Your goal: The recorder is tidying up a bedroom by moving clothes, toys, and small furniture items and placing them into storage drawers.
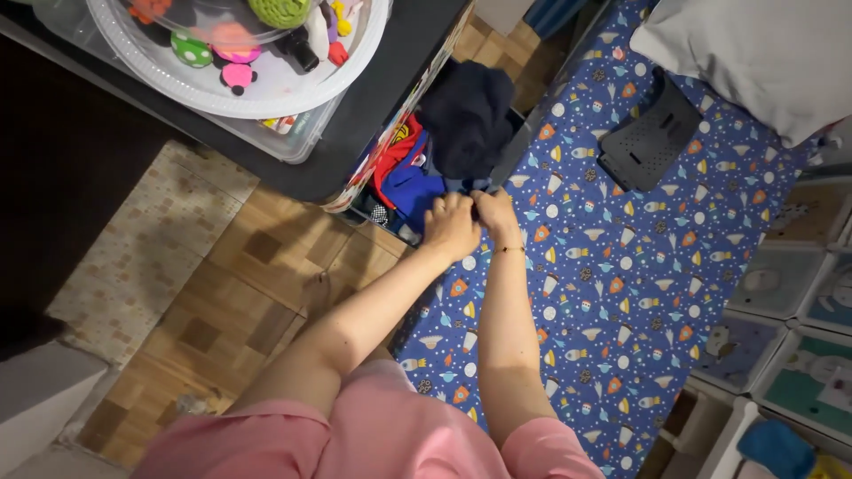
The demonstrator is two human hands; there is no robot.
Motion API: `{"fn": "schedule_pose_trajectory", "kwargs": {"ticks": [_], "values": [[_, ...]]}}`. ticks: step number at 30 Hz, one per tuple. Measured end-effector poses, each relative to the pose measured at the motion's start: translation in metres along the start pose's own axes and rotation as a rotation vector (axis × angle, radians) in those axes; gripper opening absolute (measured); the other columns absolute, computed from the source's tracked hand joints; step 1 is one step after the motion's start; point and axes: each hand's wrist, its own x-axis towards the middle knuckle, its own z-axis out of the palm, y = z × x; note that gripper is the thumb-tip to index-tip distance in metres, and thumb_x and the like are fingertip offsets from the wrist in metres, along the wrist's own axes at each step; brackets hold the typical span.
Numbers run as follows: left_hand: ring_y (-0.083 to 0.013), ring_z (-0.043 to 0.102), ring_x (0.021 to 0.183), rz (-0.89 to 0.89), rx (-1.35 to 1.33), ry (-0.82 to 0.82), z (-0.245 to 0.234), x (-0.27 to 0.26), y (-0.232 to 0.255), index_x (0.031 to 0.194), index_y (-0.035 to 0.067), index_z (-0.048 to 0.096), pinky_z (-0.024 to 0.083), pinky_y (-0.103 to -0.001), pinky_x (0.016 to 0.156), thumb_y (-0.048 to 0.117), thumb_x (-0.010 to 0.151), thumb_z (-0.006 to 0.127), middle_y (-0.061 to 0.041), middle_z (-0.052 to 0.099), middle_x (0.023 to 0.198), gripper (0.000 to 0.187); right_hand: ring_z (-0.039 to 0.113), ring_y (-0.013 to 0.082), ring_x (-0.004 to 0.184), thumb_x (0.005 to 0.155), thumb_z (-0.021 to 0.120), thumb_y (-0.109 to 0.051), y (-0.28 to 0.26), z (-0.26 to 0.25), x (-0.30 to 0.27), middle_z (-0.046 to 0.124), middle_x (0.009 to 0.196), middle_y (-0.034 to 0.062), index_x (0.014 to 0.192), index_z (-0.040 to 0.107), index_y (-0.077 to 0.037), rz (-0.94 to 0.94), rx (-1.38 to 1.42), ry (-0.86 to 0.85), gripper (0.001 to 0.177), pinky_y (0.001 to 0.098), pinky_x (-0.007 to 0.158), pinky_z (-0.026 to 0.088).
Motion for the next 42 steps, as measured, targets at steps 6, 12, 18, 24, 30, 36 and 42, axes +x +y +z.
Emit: {"fn": "schedule_pose_trajectory", "kwargs": {"ticks": [6,12,18,24,30,36,42], "values": [[-0.0404,0.039,0.138,0.099,-0.179,0.648,-0.042,0.049,0.004,0.144,0.006,0.038,0.032,-0.053,0.117,0.032,0.08,0.083,-0.017,0.039,0.15,0.083,0.059,0.0148,0.064,0.093,0.069,-0.019,-0.014,-0.012,-0.009,0.066,0.084,0.0068,0.117,0.061,0.003,0.05,0.058,-0.094,0.034,0.0289,0.05,0.047],[-0.0434,0.033,0.139,0.089,-0.027,0.508,-0.053,0.102,0.007,0.154,0.013,0.038,0.027,-0.057,0.113,0.028,0.071,0.085,-0.012,0.03,0.159,0.097,0.059,0.0127,0.079,0.086,0.072,-0.014,-0.037,-0.032,0.012,0.069,0.107,0.0043,0.134,0.049,-0.009,-0.131,0.244,0.206,0.053,0.0253,0.061,0.049],[-0.0384,0.03,0.144,-0.029,-0.104,0.472,-0.079,0.102,0.011,0.127,0.018,0.07,0.025,-0.055,0.12,0.022,0.084,0.075,-0.006,0.029,0.163,0.044,0.061,0.0102,0.094,0.095,0.068,-0.02,-0.044,-0.049,0.011,0.067,0.114,0.0046,0.133,0.063,-0.004,-0.231,0.389,0.201,0.042,0.0254,0.077,0.053],[-0.0313,0.041,0.153,0.257,-1.05,0.56,-0.046,0.125,-0.014,0.15,0.012,0.048,0.03,-0.048,0.13,0.035,0.108,0.059,-0.008,0.044,0.161,0.048,0.068,0.0244,0.109,0.094,0.057,-0.054,-0.117,-0.041,-0.04,0.066,0.131,0.0049,0.134,0.058,-0.013,-0.119,0.741,0.023,0.057,0.0443,0.091,0.058],[-0.0276,0.039,0.145,0.447,-0.045,0.295,-0.115,0.05,0.033,0.149,0.022,0.055,0.02,-0.056,0.126,0.026,0.083,0.074,-0.004,0.049,0.156,0.069,0.071,0.0234,0.1,0.091,0.061,-0.05,-0.154,-0.03,-0.051,0.072,0.115,0.0073,0.126,0.064,-0.008,-0.062,0.76,-0.205,0.054,0.0511,0.082,0.059],[-0.0419,0.019,0.15,0.602,-0.341,0.673,-0.11,0.053,0.014,0.154,0.003,0.03,0.007,-0.071,0.119,0.037,0.069,0.088,-0.021,0.029,0.159,0.108,0.073,0.0275,0.085,0.085,0.071,-0.004,-0.178,-0.04,-0.07,0.075,0.098,0.0136,0.114,0.068,0.006,-0.185,0.563,-0.045,0.03,0.0378,0.067,0.061],[-0.0358,0.052,0.144,0.52,-0.67,0.466,-0.114,0.062,0.007,0.155,0.008,0.041,0.045,-0.045,0.119,0.016,0.083,0.081,-0.018,0.053,0.153,0.083,0.075,0.0309,0.096,0.076,0.067,-0.001,-0.203,-0.074,-0.116,0.073,0.109,0.0149,0.12,0.065,0.004,-0.282,0.911,-0.279,0.044,0.0436,0.082,0.067]]}}
